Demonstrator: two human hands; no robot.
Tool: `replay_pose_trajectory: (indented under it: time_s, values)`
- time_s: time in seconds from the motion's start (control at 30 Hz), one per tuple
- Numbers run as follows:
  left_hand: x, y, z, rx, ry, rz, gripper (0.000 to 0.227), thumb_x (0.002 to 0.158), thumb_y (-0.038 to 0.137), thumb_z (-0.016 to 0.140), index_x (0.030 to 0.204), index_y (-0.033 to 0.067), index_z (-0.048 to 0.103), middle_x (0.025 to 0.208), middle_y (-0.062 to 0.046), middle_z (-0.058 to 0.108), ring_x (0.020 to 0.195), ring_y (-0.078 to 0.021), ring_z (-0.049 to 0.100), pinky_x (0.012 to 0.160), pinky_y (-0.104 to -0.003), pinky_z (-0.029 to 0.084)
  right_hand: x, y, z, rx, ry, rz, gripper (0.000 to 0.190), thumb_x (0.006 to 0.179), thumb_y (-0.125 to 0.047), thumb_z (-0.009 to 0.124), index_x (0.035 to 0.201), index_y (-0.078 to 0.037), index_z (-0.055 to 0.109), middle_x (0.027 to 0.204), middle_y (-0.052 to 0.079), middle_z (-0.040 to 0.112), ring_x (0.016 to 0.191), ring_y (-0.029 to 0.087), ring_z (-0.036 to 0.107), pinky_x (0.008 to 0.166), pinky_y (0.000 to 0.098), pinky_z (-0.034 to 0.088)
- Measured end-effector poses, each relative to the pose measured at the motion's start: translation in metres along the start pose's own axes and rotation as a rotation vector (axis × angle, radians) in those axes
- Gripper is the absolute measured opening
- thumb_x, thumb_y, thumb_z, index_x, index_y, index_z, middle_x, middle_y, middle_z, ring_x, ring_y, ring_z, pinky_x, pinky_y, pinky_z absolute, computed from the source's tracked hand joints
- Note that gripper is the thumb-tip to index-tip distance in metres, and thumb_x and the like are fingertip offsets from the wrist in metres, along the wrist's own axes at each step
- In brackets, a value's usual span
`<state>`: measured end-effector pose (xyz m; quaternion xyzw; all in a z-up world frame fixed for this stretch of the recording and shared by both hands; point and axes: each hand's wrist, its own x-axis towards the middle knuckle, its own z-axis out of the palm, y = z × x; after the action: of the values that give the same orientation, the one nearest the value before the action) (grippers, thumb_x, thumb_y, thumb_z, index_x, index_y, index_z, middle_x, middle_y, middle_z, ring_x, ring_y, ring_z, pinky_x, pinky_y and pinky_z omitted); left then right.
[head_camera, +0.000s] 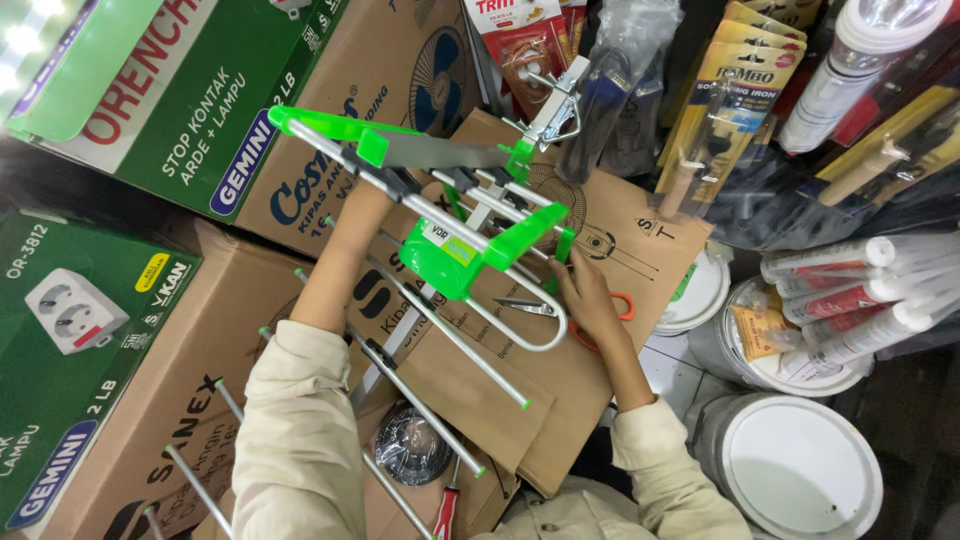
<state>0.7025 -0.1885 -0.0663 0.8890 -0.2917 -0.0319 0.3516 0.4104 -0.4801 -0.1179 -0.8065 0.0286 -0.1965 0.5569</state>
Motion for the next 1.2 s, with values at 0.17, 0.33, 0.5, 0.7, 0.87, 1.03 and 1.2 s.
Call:
replay_pose_trajectory:
  time_s: [0.17, 0.33, 0.5, 0.7, 0.87, 1.03, 1.2]
  values:
    - [-0.005, 0.024, -0.011, -0.085, 0.009, 0.178, 0.031, 0.104, 0.028, 0.056, 0.115, 0.0001, 0.061, 0.114, -0.018, 0.068, 0.111, -0.0293, 0.065, 0.098, -0.039, 0.049, 0.004, 0.031, 0.009, 0.234, -0.048, -0.039, 0.029, 0.11, -0.017, 0.048, 0.131, 0.001, 0.057, 0.116, 0.014, 0.068, 0.109, 0.023, 0.064, 0.097, 0.0352, 0.05]
    - [0.037, 0.041, -0.009, 0.171, -0.15, 0.308, 0.026, 0.085, 0.025, 0.074, 0.105, 0.0071, 0.074, 0.106, -0.015, 0.074, 0.101, -0.031, 0.069, 0.092, -0.043, 0.051, -0.003, 0.053, 0.013, 0.371, -0.029, 0.06, 0.036, 0.106, -0.014, 0.054, 0.137, 0.004, 0.053, 0.127, 0.009, 0.065, 0.116, 0.017, 0.061, 0.1, 0.0317, 0.048]
    - [0.063, 0.021, 0.001, 0.249, -0.207, 0.352, 0.034, 0.076, 0.024, 0.085, 0.105, 0.0081, 0.077, 0.108, -0.016, 0.074, 0.102, -0.0336, 0.068, 0.093, -0.045, 0.051, -0.012, 0.047, 0.018, 0.274, -0.006, 0.105, 0.033, 0.105, -0.014, 0.057, 0.133, 0.003, 0.058, 0.114, 0.009, 0.07, 0.104, 0.015, 0.066, 0.091, 0.0282, 0.053]
    - [0.059, 0.023, 0.005, 0.216, -0.194, 0.195, 0.041, 0.077, 0.027, 0.088, 0.111, 0.0071, 0.074, 0.114, -0.016, 0.073, 0.108, -0.0335, 0.067, 0.098, -0.045, 0.05, -0.011, 0.031, 0.017, 0.223, 0.024, 0.093, 0.03, 0.105, -0.015, 0.057, 0.13, 0.002, 0.061, 0.111, 0.01, 0.072, 0.1, 0.014, 0.066, 0.089, 0.0287, 0.053]
    - [0.055, 0.04, -0.001, 0.182, -0.244, -0.01, 0.048, 0.083, 0.033, 0.08, 0.122, 0.0076, 0.068, 0.122, -0.016, 0.071, 0.112, -0.0302, 0.068, 0.099, -0.043, 0.053, -0.012, 0.039, 0.018, 0.235, -0.016, 0.132, 0.031, 0.107, -0.018, 0.056, 0.131, 0.001, 0.061, 0.11, 0.012, 0.07, 0.099, 0.016, 0.063, 0.088, 0.0301, 0.052]
    - [0.049, 0.052, -0.007, 0.057, -0.252, -0.163, 0.053, 0.091, 0.038, 0.066, 0.132, 0.0055, 0.063, 0.126, -0.019, 0.074, 0.118, -0.0304, 0.071, 0.102, -0.04, 0.055, -0.01, 0.036, 0.021, 0.241, -0.094, 0.055, 0.034, 0.112, -0.021, 0.046, 0.136, 0.0, 0.058, 0.121, 0.011, 0.072, 0.11, 0.017, 0.064, 0.098, 0.0312, 0.05]
    - [0.047, 0.053, -0.01, 0.226, -0.245, -0.059, 0.062, 0.081, 0.039, 0.081, 0.129, 0.0035, 0.064, 0.134, -0.021, 0.064, 0.126, -0.0348, 0.06, 0.107, -0.04, 0.047, -0.009, 0.021, 0.013, 0.159, -0.22, 0.09, 0.044, 0.1, -0.011, 0.062, 0.14, 0.0, 0.05, 0.123, 0.016, 0.068, 0.11, 0.021, 0.064, 0.094, 0.0344, 0.052]
